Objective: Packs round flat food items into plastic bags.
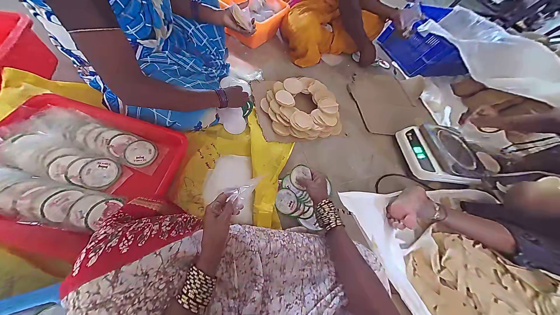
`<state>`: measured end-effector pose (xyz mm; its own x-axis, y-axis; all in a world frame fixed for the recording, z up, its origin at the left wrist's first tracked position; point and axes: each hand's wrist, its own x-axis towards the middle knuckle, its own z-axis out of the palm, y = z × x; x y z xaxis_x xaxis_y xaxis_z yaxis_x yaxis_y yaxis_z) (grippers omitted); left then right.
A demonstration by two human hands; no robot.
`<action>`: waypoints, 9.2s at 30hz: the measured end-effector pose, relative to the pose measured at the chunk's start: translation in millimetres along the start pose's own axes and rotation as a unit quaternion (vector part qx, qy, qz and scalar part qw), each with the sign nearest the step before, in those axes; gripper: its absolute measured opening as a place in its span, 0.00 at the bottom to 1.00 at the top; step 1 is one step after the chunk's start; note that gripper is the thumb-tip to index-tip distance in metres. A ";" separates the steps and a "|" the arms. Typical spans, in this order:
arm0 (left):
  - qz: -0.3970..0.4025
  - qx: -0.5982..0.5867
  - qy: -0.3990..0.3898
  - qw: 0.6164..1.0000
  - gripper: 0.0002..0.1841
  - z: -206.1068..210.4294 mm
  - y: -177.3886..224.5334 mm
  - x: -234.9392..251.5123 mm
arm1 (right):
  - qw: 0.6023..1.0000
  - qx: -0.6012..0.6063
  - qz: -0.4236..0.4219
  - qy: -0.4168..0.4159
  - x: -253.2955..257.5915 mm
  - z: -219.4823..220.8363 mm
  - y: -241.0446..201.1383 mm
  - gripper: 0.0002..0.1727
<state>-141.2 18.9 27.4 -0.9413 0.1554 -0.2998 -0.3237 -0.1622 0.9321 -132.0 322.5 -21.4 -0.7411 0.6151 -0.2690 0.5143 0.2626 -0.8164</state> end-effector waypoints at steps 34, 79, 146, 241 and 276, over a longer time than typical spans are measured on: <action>-0.015 -0.014 -0.028 0.999 0.15 -3.6 -15.8 -3.9 | 0.875 -0.466 -0.128 -0.007 167.0 -4.4 -117.9 0.29; -0.019 0.080 -0.149 0.985 0.28 -2.7 -60.9 -50.0 | 0.902 -0.206 0.349 0.147 -312.2 -216.4 218.5 0.41; 0.024 0.019 -0.417 0.908 0.38 63.1 -39.7 -180.5 | 0.965 0.131 -0.192 0.120 -334.5 -69.8 38.8 0.18; 0.054 0.243 -0.435 0.866 0.26 41.2 30.5 -164.0 | 0.937 0.281 -0.205 -0.026 -347.6 -86.4 3.3 0.28; 0.052 -0.069 -0.275 0.958 0.08 31.0 -7.9 -197.8 | 0.942 0.145 -0.302 -0.029 -348.9 -88.2 24.0 0.05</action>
<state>50.5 19.6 85.6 -0.7886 0.6146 -0.0190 -0.2754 -0.3254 0.9046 177.0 179.7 98.0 -0.8873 0.3748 0.2687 -0.1419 0.3324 -0.9324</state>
